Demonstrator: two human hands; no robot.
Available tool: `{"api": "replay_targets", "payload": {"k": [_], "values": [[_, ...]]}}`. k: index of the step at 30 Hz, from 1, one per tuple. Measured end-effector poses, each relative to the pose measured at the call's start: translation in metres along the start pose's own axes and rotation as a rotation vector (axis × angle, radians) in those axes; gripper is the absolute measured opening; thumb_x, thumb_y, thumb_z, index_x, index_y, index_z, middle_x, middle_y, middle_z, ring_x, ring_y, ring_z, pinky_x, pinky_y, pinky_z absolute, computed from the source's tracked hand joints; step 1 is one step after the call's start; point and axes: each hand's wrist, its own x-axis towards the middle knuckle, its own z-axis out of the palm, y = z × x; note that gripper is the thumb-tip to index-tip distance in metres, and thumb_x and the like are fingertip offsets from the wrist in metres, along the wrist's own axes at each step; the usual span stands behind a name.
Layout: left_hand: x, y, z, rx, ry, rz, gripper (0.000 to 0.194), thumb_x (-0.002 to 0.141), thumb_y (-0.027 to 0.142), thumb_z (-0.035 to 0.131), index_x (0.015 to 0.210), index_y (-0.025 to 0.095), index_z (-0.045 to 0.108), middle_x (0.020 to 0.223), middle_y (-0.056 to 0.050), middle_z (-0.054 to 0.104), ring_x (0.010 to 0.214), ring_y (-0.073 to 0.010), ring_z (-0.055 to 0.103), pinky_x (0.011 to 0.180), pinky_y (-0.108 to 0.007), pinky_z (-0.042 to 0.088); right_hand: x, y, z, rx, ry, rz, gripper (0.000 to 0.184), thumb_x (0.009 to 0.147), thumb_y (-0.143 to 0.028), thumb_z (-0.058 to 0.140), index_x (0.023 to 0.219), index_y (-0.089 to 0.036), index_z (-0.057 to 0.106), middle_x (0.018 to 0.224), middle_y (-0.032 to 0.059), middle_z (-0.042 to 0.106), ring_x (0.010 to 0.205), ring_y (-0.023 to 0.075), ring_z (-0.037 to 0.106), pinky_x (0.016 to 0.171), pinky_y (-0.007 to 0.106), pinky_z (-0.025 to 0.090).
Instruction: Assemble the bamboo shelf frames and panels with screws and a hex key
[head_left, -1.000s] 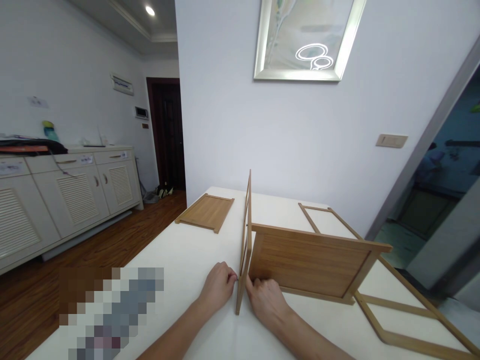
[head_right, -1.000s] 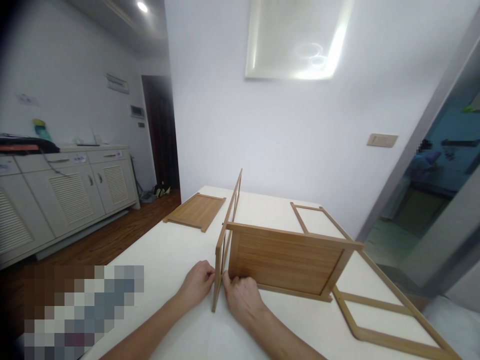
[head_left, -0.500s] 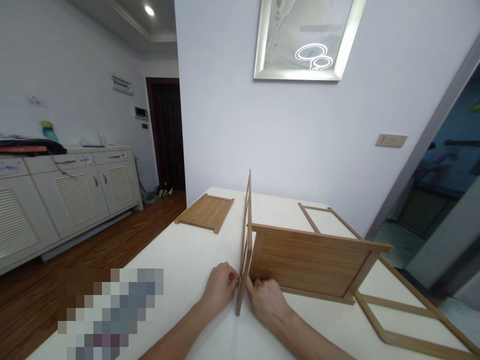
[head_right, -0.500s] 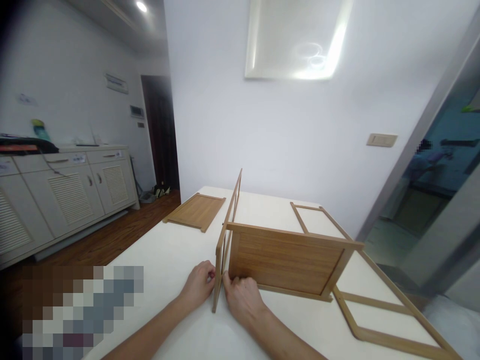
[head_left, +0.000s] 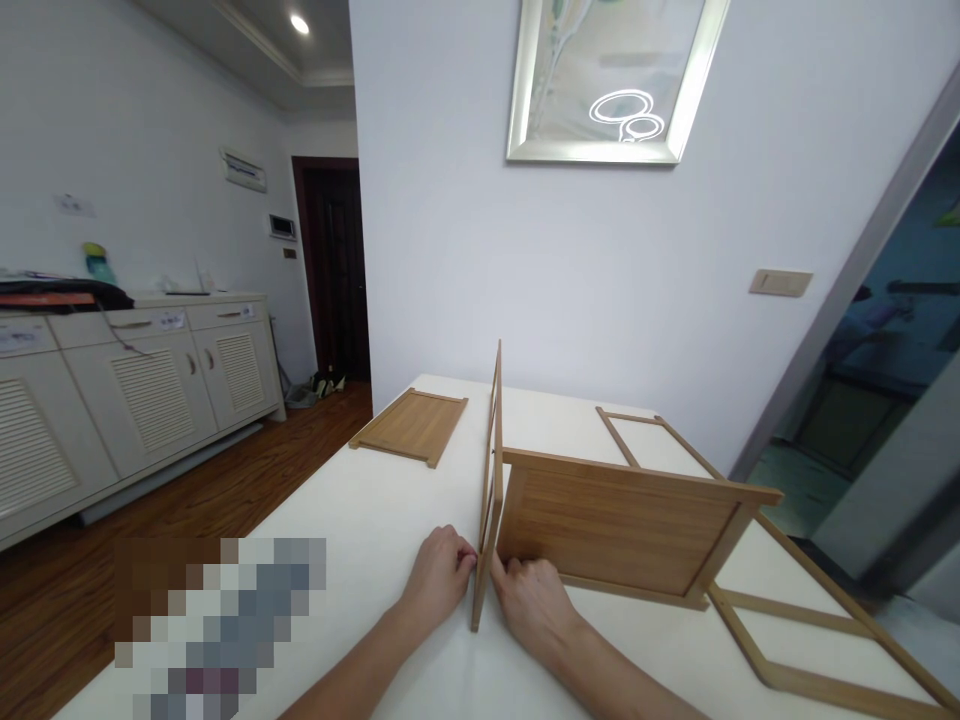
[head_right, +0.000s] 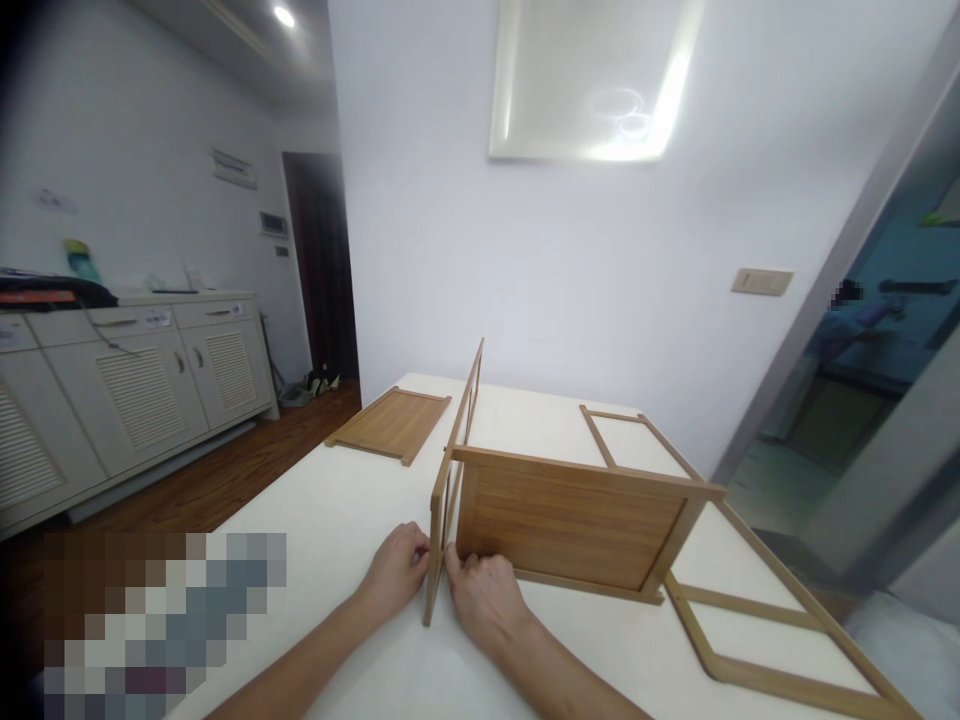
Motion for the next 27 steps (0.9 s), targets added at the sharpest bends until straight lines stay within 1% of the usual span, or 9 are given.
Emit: {"api": "replay_targets", "payload": {"k": [6,15,21,27], "values": [[-0.0008,0.0026,-0.0014,0.030,-0.006,0.010,0.022,0.083,0.017,0.051,0.072,0.017,0.069,0.080,-0.007,0.065,0.085,-0.0224,0.059,0.078,-0.032,0.041,0.0008,0.0009,0.0008,0.015,-0.003,-0.013,0.046,0.088,-0.008,0.041,0.133,-0.009,0.044,0.084,0.0153,0.072,0.068,0.0259,0.070,0.053,0.031,0.043],[0.0008,-0.0004,0.0007,0.043,-0.013,-0.003,0.021,0.083,0.013,0.052,0.073,0.018,0.070,0.079,-0.006,0.066,0.085,-0.0216,0.059,0.079,-0.031,0.041,-0.0008,0.0003,-0.0042,0.037,-0.027,0.005,0.046,0.088,-0.007,0.040,0.133,-0.011,0.044,0.085,0.0149,0.073,0.070,0.0254,0.071,0.056,0.030,0.045],[0.0001,0.0014,-0.0006,0.045,-0.020,0.007,0.021,0.083,0.013,0.052,0.073,0.018,0.070,0.078,-0.006,0.066,0.084,-0.0225,0.058,0.076,-0.032,0.040,-0.0024,0.0046,-0.0062,0.054,-0.029,-0.012,0.044,0.086,-0.006,0.041,0.129,-0.014,0.046,0.083,0.0133,0.073,0.069,0.0235,0.071,0.055,0.029,0.042],[-0.0009,0.0023,-0.0011,0.046,-0.025,0.022,0.022,0.084,0.012,0.050,0.075,0.019,0.069,0.080,-0.006,0.065,0.085,-0.0229,0.058,0.078,-0.033,0.040,-0.0056,0.0070,-0.0076,0.022,-0.001,-0.020,0.044,0.089,-0.008,0.041,0.133,-0.015,0.044,0.084,0.0128,0.072,0.068,0.0220,0.070,0.053,0.028,0.039]]}}
